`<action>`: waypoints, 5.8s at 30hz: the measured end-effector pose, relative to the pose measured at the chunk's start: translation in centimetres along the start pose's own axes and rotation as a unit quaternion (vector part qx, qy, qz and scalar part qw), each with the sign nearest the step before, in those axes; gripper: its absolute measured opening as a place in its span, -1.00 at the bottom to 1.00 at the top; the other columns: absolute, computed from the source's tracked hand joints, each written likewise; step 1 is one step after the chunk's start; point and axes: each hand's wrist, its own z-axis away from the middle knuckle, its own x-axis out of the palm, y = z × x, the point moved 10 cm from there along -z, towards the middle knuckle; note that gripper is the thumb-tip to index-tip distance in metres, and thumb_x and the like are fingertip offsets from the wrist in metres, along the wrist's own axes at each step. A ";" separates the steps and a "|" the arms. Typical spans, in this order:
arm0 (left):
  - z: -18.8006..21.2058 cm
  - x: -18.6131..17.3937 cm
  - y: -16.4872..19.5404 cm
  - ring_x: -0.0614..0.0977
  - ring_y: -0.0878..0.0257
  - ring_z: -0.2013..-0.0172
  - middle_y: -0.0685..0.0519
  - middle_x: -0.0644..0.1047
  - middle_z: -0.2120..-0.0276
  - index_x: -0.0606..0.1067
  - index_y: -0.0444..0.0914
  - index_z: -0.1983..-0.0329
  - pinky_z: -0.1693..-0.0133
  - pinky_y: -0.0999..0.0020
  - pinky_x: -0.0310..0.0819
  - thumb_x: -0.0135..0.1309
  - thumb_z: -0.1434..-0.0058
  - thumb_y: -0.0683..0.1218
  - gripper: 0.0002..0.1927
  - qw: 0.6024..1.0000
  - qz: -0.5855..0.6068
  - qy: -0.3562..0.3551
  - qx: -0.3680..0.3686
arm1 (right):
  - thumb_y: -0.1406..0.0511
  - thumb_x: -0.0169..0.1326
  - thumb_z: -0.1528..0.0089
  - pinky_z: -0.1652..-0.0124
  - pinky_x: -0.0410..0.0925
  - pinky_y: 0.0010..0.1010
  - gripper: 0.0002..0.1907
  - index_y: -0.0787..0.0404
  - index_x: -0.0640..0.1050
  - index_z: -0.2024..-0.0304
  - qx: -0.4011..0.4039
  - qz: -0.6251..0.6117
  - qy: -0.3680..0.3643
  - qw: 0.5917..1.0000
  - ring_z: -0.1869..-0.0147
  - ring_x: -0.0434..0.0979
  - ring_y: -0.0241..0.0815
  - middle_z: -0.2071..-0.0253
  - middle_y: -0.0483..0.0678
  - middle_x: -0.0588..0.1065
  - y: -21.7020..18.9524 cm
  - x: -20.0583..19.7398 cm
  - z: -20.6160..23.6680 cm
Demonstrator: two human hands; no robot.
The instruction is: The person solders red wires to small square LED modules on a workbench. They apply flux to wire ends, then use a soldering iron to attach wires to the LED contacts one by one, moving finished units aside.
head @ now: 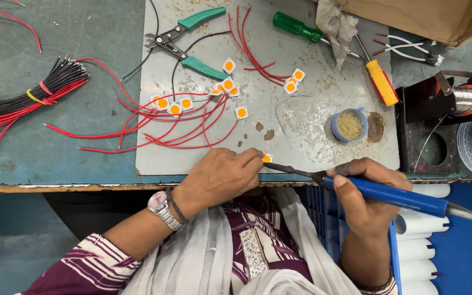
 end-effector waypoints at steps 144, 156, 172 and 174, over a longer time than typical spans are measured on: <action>-5.0 -3.6 -9.3 0.57 0.06 0.39 -0.04 0.57 0.55 0.60 -0.14 0.59 0.08 0.05 0.23 0.09 -0.04 -0.17 -0.86 0.959 -0.259 -0.065 -0.094 | 0.35 0.04 -0.33 0.35 0.43 -0.48 -0.77 0.49 0.41 0.22 0.019 -0.166 0.290 0.942 0.44 0.48 -0.14 0.27 0.22 0.50 9.7 -6.4 2.9; -7.5 -1.3 -18.2 0.65 0.03 0.42 -0.12 0.62 0.46 0.61 -0.29 0.44 0.41 0.15 0.45 0.29 0.08 0.05 -0.68 0.923 -0.024 -0.301 -0.237 | 0.41 -0.03 -0.44 0.15 0.53 -0.30 -0.82 0.50 0.37 0.18 0.031 -0.102 0.255 0.961 0.25 0.59 -0.05 0.20 0.30 0.52 14.4 -8.1 4.9; -9.7 -4.1 -21.1 0.21 0.42 0.74 0.16 0.37 0.67 0.54 -0.25 0.38 0.71 0.45 -0.04 0.02 -0.24 -0.06 -0.81 0.757 0.473 -0.129 -0.431 | 0.20 -0.06 -0.45 0.10 0.51 0.01 -0.54 0.44 0.43 -0.24 0.215 0.049 0.092 0.971 0.26 0.66 0.23 0.24 0.42 0.59 25.3 -11.6 1.9; -10.5 -5.9 -20.4 0.16 0.43 0.75 0.17 0.33 0.70 0.52 -0.24 0.41 0.72 0.47 -0.10 -0.01 -0.29 0.02 -0.73 0.736 0.518 -0.088 -0.427 | 0.20 -0.06 -0.44 0.10 0.51 0.01 -0.54 0.44 0.43 -0.24 0.200 0.054 0.107 0.972 0.26 0.66 0.23 0.24 0.41 0.59 24.4 -11.3 1.4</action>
